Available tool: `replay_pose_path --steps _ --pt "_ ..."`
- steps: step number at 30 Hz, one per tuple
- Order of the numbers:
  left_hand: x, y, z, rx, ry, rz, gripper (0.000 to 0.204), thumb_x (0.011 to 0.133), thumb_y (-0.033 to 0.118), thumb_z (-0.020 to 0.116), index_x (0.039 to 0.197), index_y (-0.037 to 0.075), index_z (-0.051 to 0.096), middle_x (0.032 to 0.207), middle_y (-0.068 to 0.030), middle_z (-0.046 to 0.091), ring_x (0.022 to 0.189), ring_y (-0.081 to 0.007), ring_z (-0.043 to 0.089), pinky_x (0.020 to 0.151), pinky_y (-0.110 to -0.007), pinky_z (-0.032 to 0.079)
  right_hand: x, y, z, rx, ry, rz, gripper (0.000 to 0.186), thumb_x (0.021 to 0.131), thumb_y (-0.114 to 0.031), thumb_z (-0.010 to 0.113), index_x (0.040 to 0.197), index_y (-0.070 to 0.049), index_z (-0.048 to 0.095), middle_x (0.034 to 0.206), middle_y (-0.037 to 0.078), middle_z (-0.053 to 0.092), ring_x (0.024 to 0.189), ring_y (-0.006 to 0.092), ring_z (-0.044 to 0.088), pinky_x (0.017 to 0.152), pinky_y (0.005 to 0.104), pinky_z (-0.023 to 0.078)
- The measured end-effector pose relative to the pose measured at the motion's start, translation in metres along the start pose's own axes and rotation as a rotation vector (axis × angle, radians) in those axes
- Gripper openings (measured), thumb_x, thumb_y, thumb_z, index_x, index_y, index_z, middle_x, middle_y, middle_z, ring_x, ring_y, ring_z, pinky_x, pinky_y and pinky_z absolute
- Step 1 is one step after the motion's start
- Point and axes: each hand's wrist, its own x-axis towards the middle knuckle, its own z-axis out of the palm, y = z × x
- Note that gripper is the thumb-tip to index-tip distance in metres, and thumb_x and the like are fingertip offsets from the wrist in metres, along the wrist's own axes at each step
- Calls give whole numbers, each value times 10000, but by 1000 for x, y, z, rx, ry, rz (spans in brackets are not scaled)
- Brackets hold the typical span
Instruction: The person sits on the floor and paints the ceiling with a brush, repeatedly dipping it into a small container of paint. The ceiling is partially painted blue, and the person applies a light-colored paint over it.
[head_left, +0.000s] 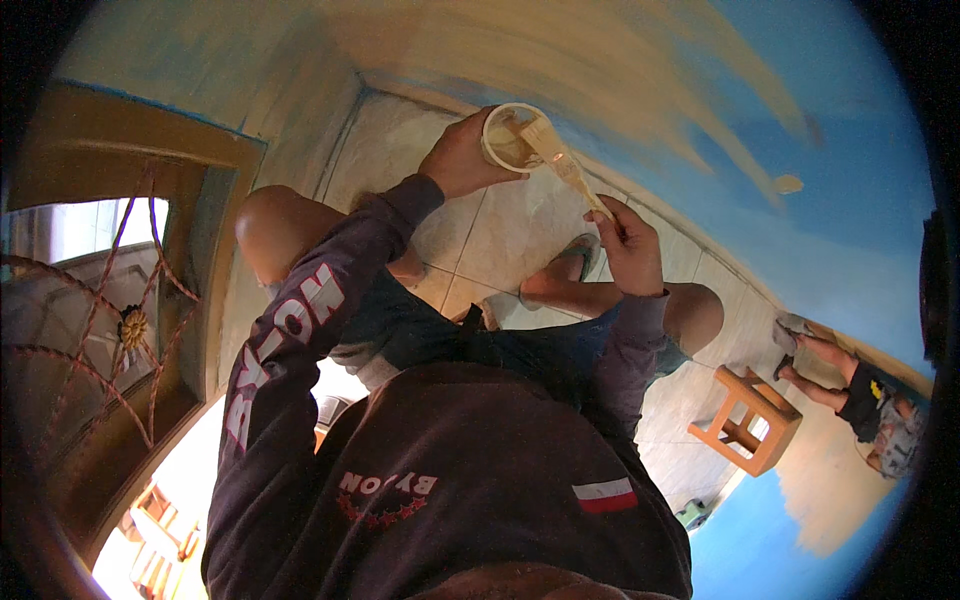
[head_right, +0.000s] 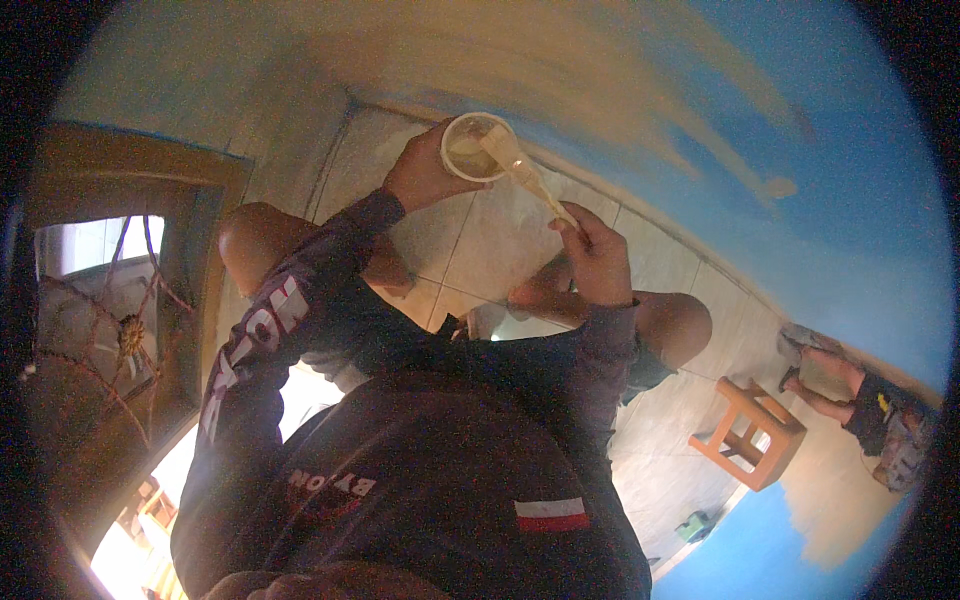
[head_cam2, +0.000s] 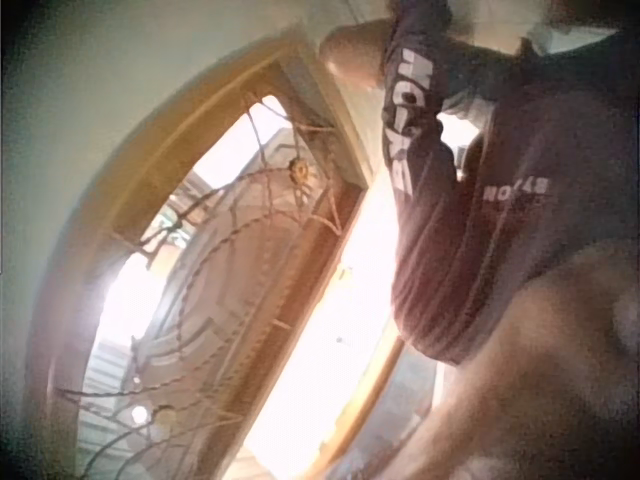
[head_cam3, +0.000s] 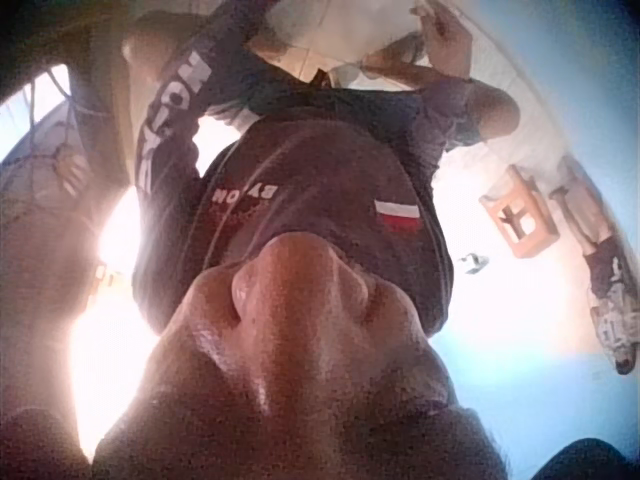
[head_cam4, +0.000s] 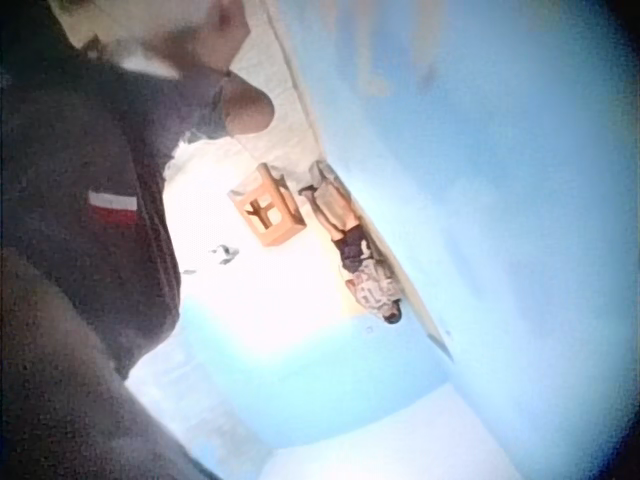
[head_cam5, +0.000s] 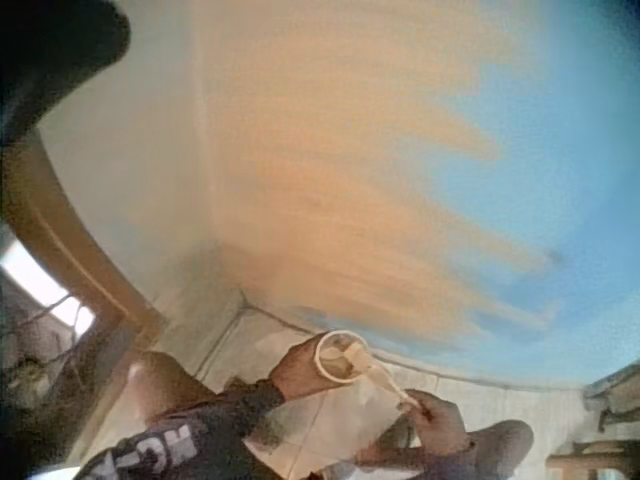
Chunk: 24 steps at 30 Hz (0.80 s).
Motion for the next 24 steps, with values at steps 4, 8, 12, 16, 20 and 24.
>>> replay_pose_path --steps 4,8,12,16,20,24 --pt "-1 -9 -6 -16 44 -19 817 680 339 909 1328 37 515 1256 -144 638 1164 -281 629 988 -392 516 19 17 10 -23 -73 -47 299 1031 -132 547 1296 -3 597 953 3 661 724 29 494 642 186 416" --pt "-3 -25 -14 14 129 -37 815 673 340 916 1321 42 522 1257 -142 642 1149 -276 642 969 -385 528 37 38 36 253 -84 -46 309 1035 -136 537 1310 -8 589 939 -1 650 677 23 448 592 191 401" --pt "-9 -46 -24 37 227 -76 804 670 337 921 1309 47 530 1250 -138 650 1136 -277 649 964 -386 531 57 40 64 400 -132 23 300 1033 -153 538 1295 -20 598 928 -1 646 672 30 452 567 197 400" --pt "-11 -52 -34 84 311 -107 786 669 327 922 1295 49 536 1228 -136 660 1134 -277 650 960 -388 530 87 41 81 511 -163 33 279 1032 -179 528 1248 -29 620 893 -11 640 653 46 469 543 207 403" --pt "-15 -61 -44 102 382 -181 772 665 318 924 1282 49 545 1215 -131 665 1131 -272 651 953 -386 528 110 41 99 479 -190 43 265 1036 -193 524 1213 -34 642 877 -11 640 618 48 462 535 218 400" --pt "-17 -74 -53 115 424 -182 768 656 312 928 1272 48 553 1217 -130 664 1133 -267 651 951 -383 526 145 58 117 491 -221 52 303 1031 -212 552 1257 -24 621 913 5 651 646 50 461 554 226 401"
